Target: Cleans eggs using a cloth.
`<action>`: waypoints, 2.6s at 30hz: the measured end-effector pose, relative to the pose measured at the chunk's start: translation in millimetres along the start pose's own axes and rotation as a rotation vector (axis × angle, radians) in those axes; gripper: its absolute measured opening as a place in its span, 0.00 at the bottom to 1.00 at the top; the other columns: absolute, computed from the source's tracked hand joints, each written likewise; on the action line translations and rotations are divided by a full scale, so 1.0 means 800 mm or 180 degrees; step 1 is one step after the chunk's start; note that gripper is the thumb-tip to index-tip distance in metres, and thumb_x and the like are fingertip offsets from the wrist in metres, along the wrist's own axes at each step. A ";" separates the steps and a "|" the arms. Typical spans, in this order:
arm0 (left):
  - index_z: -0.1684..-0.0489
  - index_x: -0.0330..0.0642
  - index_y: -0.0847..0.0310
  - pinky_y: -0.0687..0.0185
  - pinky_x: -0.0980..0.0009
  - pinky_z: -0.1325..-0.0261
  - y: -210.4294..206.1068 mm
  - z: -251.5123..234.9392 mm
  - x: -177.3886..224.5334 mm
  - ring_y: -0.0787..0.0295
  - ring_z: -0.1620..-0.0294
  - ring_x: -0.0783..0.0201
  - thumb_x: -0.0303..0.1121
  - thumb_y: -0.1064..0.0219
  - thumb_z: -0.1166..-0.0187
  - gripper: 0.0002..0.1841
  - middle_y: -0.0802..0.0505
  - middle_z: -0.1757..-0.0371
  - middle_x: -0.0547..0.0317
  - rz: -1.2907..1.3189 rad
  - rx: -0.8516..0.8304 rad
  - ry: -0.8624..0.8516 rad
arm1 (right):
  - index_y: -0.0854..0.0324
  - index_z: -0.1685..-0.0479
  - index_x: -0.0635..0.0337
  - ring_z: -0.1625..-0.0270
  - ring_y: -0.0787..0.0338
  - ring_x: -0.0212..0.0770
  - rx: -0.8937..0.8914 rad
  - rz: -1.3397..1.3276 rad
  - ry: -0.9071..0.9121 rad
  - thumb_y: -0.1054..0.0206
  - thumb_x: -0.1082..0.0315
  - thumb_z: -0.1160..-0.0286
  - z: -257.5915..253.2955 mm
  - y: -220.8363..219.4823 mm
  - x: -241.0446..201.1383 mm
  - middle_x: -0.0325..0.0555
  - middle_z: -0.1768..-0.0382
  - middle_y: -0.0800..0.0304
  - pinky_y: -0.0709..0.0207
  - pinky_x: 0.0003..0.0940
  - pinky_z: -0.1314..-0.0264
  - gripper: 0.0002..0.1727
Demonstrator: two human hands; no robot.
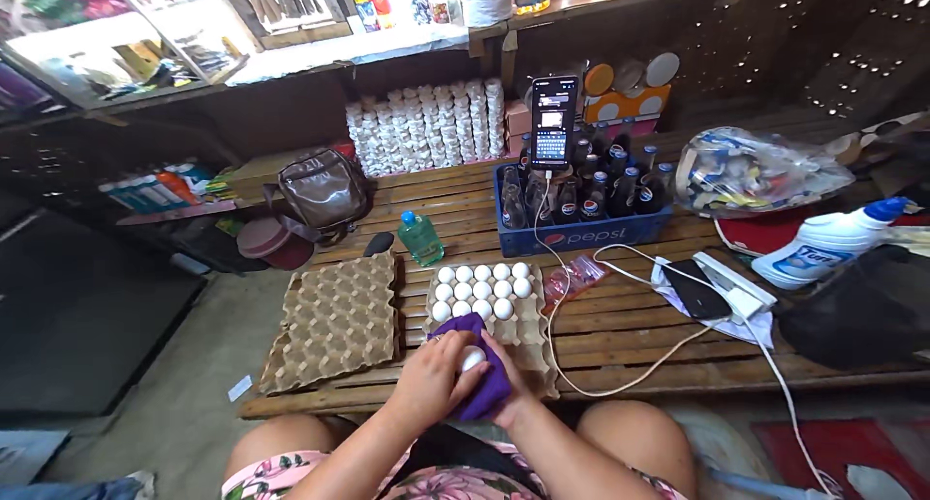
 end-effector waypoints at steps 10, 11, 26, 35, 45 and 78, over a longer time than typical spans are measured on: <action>0.56 0.41 0.13 0.14 0.53 0.70 0.004 -0.017 -0.018 0.11 0.70 0.53 0.57 0.49 0.14 0.27 0.11 0.68 0.53 -0.0193 0.0314 0.0693 | 0.25 0.30 0.51 0.38 0.12 0.39 -0.0241 0.0228 0.0042 0.51 0.45 0.12 -0.007 0.010 0.010 0.45 0.42 0.10 0.17 0.40 0.34 0.25; 0.59 0.43 0.12 0.14 0.53 0.70 0.002 -0.016 -0.020 0.11 0.70 0.54 0.56 0.49 0.14 0.27 0.11 0.68 0.53 -0.0169 0.0355 0.0607 | 0.25 0.32 0.51 0.39 0.11 0.39 -0.0218 0.0208 0.0023 0.53 0.45 0.12 -0.006 0.009 0.009 0.45 0.43 0.10 0.17 0.39 0.35 0.25; 0.37 0.44 0.14 0.11 0.52 0.50 -0.005 -0.002 -0.012 0.08 0.49 0.51 0.56 0.46 0.15 0.27 0.08 0.47 0.47 0.0084 -0.0049 0.0038 | 0.22 0.38 0.51 0.47 0.08 0.38 0.0064 0.0030 0.0095 0.61 0.45 0.09 -0.004 0.003 -0.002 0.44 0.51 0.08 0.14 0.39 0.44 0.27; 0.33 0.47 0.16 0.12 0.53 0.48 -0.001 -0.002 -0.014 0.09 0.46 0.50 0.59 0.44 0.16 0.28 0.10 0.43 0.46 0.0243 0.0052 0.0074 | 0.23 0.35 0.50 0.43 0.09 0.39 -0.0078 -0.0032 0.0060 0.61 0.43 0.10 -0.005 0.006 -0.001 0.45 0.47 0.09 0.14 0.41 0.40 0.28; 0.30 0.50 0.16 0.13 0.54 0.46 -0.008 -0.002 -0.010 0.11 0.43 0.52 0.58 0.36 0.22 0.28 0.10 0.40 0.50 -0.0082 0.0207 -0.0197 | 0.22 0.35 0.51 0.42 0.09 0.41 0.0057 -0.0203 0.0248 0.60 0.44 0.10 -0.006 0.008 -0.008 0.46 0.46 0.09 0.14 0.42 0.40 0.28; 0.27 0.50 0.18 0.11 0.56 0.45 0.008 0.004 -0.010 0.09 0.43 0.58 0.49 0.33 0.21 0.25 0.10 0.36 0.53 0.0456 -0.0234 -0.0328 | 0.36 0.22 0.56 0.44 0.09 0.40 0.0476 0.0378 0.0801 0.49 0.56 0.10 -0.005 0.010 -0.010 0.49 0.46 0.11 0.14 0.40 0.41 0.24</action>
Point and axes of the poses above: each hand's wrist, its own z-axis away from the middle knuckle, its own y-axis out of the back of the hand, x = y × z, the point moved 1 cm from there along -z, towards the middle knuckle
